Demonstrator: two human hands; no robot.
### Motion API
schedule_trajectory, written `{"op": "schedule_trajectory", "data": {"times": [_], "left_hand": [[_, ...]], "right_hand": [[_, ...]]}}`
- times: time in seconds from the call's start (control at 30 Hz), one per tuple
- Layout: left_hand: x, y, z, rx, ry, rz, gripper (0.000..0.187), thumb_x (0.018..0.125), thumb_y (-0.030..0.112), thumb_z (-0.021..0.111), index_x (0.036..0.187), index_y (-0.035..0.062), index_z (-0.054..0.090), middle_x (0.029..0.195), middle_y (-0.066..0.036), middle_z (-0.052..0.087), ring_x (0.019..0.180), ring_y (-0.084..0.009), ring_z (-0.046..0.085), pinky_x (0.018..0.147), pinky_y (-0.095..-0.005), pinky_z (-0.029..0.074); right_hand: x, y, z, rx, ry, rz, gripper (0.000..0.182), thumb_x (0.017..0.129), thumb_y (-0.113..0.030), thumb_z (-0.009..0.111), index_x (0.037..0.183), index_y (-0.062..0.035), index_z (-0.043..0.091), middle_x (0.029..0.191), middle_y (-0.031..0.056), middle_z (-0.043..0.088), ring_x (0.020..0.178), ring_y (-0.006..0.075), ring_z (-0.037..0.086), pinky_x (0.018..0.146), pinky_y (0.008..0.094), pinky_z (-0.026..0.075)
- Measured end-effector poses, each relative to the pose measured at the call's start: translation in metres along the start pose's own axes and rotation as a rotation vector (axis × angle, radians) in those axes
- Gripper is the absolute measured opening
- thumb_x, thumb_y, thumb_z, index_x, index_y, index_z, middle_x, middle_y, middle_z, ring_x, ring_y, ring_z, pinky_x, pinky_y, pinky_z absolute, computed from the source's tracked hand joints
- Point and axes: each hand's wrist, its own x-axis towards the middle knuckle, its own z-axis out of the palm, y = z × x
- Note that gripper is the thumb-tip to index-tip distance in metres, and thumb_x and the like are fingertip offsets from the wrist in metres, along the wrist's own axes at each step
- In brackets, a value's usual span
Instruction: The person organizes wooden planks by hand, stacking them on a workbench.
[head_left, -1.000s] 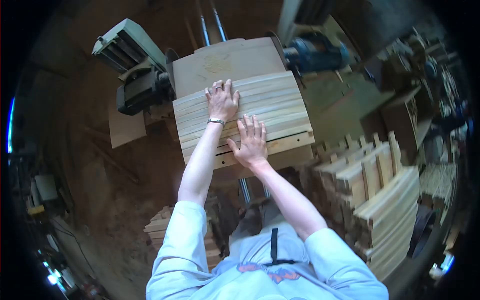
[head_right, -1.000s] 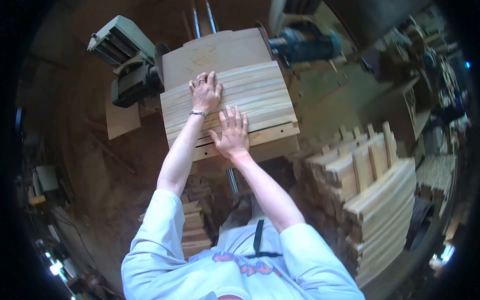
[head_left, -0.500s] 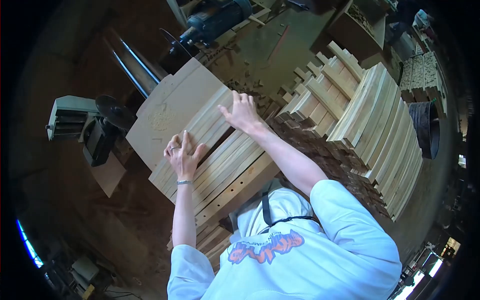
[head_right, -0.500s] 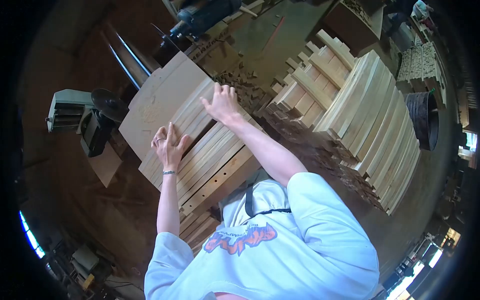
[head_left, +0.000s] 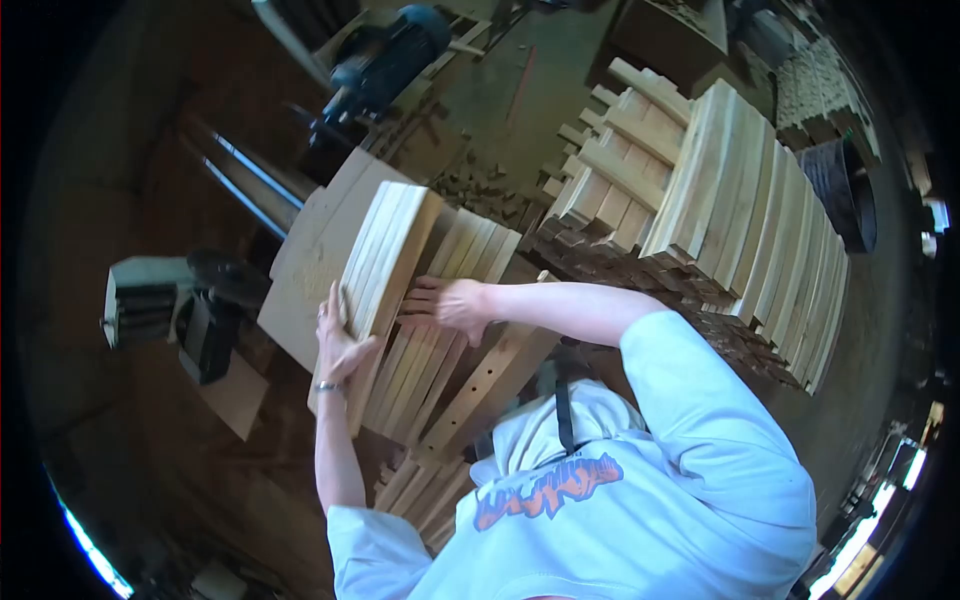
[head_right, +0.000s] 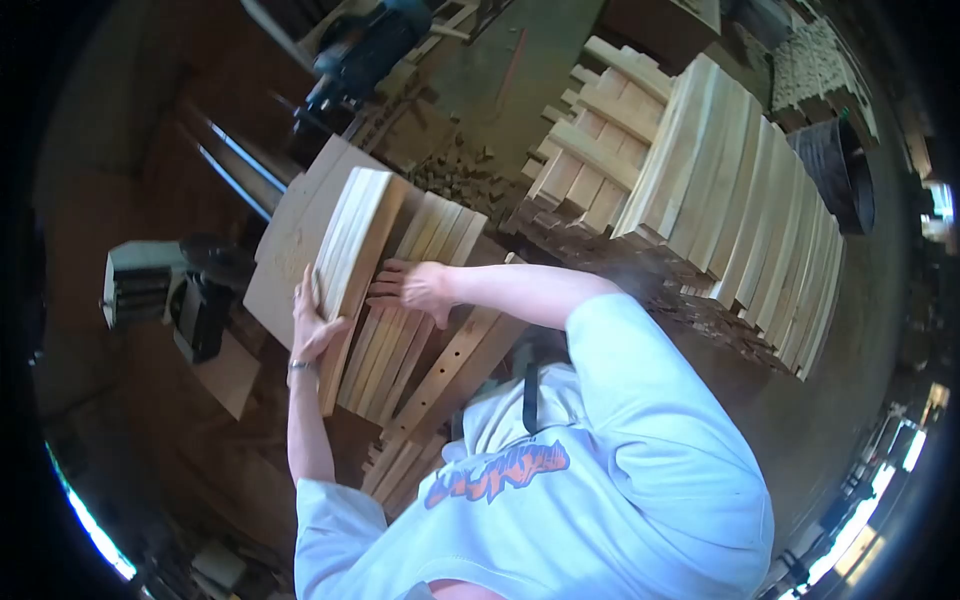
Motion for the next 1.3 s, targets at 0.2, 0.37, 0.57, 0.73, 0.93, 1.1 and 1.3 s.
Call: {"op": "schedule_trajectory", "data": {"times": [0.2, 0.37, 0.57, 0.73, 0.93, 1.1, 1.3], "left_hand": [[-0.023, 0.085, -0.068, -0.498, 0.003, 0.112, 0.123, 0.045, 0.017, 0.074, 0.154, 0.0072, 0.018, 0.143, -0.017, 0.039, 0.132, -0.0314, 0.040, 0.112, -0.0403, 0.033], [0.004, 0.206, -0.108, -0.537, -0.044, 0.260, 0.120, 0.051, 0.023, 0.076, 0.154, 0.0052, 0.017, 0.140, -0.014, 0.043, 0.130, -0.0267, 0.044, 0.111, -0.0377, 0.035], [0.088, 0.319, -0.005, -0.503, -0.171, 0.325, 0.109, 0.051, 0.023, 0.076, 0.147, -0.0015, 0.032, 0.135, -0.016, 0.049, 0.120, -0.0254, 0.050, 0.107, -0.0346, 0.037], [0.156, 0.396, 0.143, -0.556, -0.370, 0.191, 0.103, 0.057, 0.027, 0.079, 0.144, -0.0043, 0.035, 0.128, -0.019, 0.056, 0.117, -0.0254, 0.055, 0.102, -0.0337, 0.041], [0.192, 0.431, 0.276, -0.419, -0.587, 0.150, 0.077, 0.078, 0.039, 0.070, 0.140, 0.0004, 0.046, 0.128, -0.018, 0.054, 0.118, -0.0247, 0.053, 0.104, -0.0335, 0.039], [0.203, 0.456, 0.285, -0.481, -0.804, 0.157, 0.089, 0.079, 0.061, 0.063, 0.141, 0.0002, 0.046, 0.143, -0.027, 0.035, 0.136, -0.0337, 0.034, 0.111, -0.0376, 0.033], [0.186, 0.494, 0.248, 0.108, -0.668, 0.310, 0.127, 0.070, 0.076, 0.066, 0.150, -0.0073, 0.014, 0.154, -0.034, 0.014, 0.147, -0.0392, 0.015, 0.119, -0.0449, 0.018]], "right_hand": [[-0.013, -0.013, -0.055, -0.314, -0.048, 0.065, 0.114, 0.043, -0.040, 0.086, 0.140, -0.0048, 0.037, 0.130, 0.0145, 0.047, 0.123, 0.0305, 0.044, 0.108, 0.0490, 0.028], [-0.139, -0.069, -0.191, -0.439, 0.073, 0.291, 0.108, 0.044, -0.041, 0.085, 0.134, -0.0011, 0.042, 0.124, 0.0144, 0.049, 0.119, 0.0308, 0.045, 0.106, 0.0491, 0.029], [-0.400, -0.137, -0.244, -0.243, 0.310, 1.021, 0.112, 0.040, -0.035, 0.085, 0.137, -0.0037, 0.038, 0.122, 0.0162, 0.046, 0.118, 0.0328, 0.045, 0.103, 0.0524, 0.031], [-0.542, -0.173, -0.182, -0.055, 0.495, 1.644, 0.117, 0.040, -0.032, 0.085, 0.141, -0.0043, 0.031, 0.126, 0.0176, 0.042, 0.121, 0.0364, 0.042, 0.103, 0.0543, 0.031], [-0.585, -0.166, -0.085, -0.051, 0.579, 2.169, 0.117, 0.046, -0.027, 0.086, 0.143, -0.0030, 0.025, 0.126, 0.0184, 0.040, 0.120, 0.0386, 0.041, 0.105, 0.0549, 0.031], [-0.591, -0.167, -0.092, 0.275, 0.980, 2.003, 0.117, 0.049, -0.029, 0.085, 0.145, -0.0010, 0.026, 0.133, 0.0188, 0.038, 0.129, 0.0361, 0.037, 0.109, 0.0491, 0.031], [-0.545, -0.114, -0.154, 1.257, 1.440, 1.556, 0.074, 0.065, -0.038, 0.071, 0.125, 0.0014, 0.053, 0.105, 0.0131, 0.062, 0.096, 0.0239, 0.062, 0.086, 0.0354, 0.050]]}}
